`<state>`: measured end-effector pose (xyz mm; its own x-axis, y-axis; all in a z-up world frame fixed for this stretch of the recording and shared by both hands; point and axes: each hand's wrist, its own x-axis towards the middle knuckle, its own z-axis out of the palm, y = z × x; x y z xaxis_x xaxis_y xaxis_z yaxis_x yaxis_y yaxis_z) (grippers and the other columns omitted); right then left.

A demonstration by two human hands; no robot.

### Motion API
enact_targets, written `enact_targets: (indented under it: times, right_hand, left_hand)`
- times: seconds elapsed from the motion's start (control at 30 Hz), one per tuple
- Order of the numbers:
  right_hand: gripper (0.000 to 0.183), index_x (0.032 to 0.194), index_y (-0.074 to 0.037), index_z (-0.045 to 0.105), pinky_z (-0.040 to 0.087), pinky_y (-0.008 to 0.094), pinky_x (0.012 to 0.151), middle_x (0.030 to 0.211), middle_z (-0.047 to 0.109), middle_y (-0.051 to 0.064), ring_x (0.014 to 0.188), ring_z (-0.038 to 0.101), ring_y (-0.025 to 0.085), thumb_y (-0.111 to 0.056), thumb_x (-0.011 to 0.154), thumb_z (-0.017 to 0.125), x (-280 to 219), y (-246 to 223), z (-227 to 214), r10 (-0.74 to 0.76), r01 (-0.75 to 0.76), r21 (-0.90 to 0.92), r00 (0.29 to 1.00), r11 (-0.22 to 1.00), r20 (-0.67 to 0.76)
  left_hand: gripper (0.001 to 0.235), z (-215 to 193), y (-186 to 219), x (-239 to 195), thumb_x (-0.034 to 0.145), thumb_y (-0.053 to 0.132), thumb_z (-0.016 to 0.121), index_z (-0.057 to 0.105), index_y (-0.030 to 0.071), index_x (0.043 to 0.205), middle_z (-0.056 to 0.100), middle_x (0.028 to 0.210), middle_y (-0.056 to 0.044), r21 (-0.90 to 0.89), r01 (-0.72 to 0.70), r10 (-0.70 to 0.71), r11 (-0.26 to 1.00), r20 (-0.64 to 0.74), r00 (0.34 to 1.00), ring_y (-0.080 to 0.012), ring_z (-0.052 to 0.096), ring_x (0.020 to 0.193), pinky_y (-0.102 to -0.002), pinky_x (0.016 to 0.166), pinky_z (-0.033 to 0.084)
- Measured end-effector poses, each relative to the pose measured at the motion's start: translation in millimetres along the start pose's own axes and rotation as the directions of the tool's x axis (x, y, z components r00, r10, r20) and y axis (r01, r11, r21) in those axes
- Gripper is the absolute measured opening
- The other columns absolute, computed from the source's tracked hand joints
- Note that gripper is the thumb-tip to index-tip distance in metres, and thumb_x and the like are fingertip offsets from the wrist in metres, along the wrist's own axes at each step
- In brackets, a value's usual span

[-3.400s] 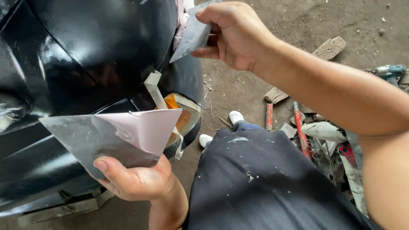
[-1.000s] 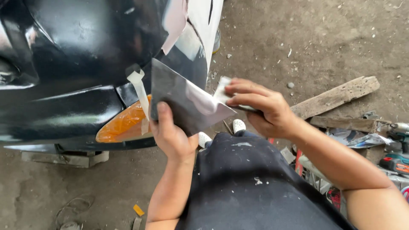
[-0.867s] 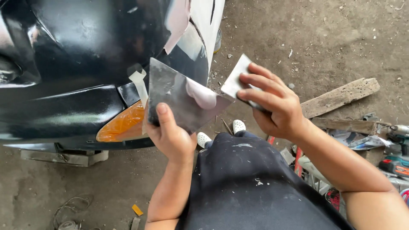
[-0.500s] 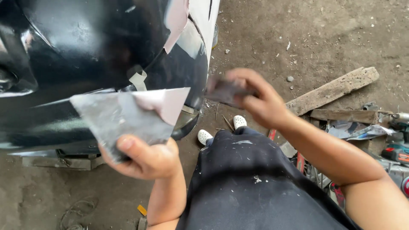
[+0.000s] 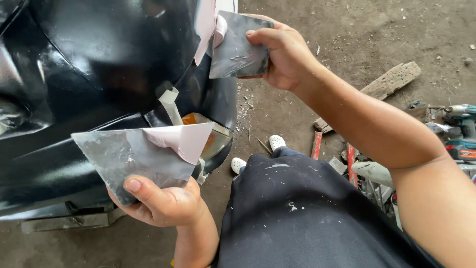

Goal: The person scoops pink body filler from a container using a small putty knife and transfers it onto a larger metal scraper. They then apply the filler to a damaged area on the front bumper of a black car, smoothing it over the surface.

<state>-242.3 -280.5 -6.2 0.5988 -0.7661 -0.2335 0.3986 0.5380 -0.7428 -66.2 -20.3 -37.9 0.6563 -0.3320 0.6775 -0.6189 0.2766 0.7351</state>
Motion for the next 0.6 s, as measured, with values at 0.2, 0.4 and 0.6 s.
enact_targets:
  times: [0.2, 0.4, 0.6]
  right_hand:
    - [0.045, 0.139, 0.000, 0.055, 0.062, 0.060, 0.085, 0.117, 0.071, 0.018, 0.100, 0.077, 0.034, 0.000, 0.094, 0.053, 2, 5, 14, -0.056, 0.056, 0.004, 0.997, 0.998, -0.056]
    - [0.042, 0.138, -0.001, 0.055, 0.063, 0.057, 0.082, 0.114, 0.071, 0.019, 0.096, 0.078, 0.032, 0.000, 0.095, 0.053, -3, 6, 32, -0.138, 0.135, -0.033, 0.988, 0.990, -0.076]
    - [0.032, 0.125, 0.003, 0.058, 0.063, 0.057, 0.079, 0.110, 0.074, 0.019, 0.095, 0.079, 0.034, -0.008, 0.095, 0.058, -5, -10, 38, -0.125, 0.114, -0.182, 0.991, 0.977, -0.046]
  left_hand:
    - [0.037, -5, 4, 9, 0.124, 0.016, 0.050, 0.036, 0.006, 0.157, 0.041, 0.156, -0.019, 0.295, -0.262, 0.239, 0.919, 0.113, 0.964, -0.0300, 0.057, 0.139, -0.039, 0.110, 0.061]
    - [0.041, 0, 15, 12, 0.116, 0.026, 0.060, 0.050, 0.000, 0.146, 0.057, 0.145, -0.018, -0.489, 0.307, -0.362, 0.816, -0.020, 0.932, -0.0265, 0.062, 0.125, -0.040, 0.107, 0.059]
    - [0.044, -4, 17, 12, 0.114, 0.027, 0.063, 0.050, 0.001, 0.145, 0.056, 0.144, -0.019, -0.518, 0.322, -0.401, 0.792, -0.045, 0.915, -0.0282, 0.062, 0.129, -0.043, 0.108, 0.058]
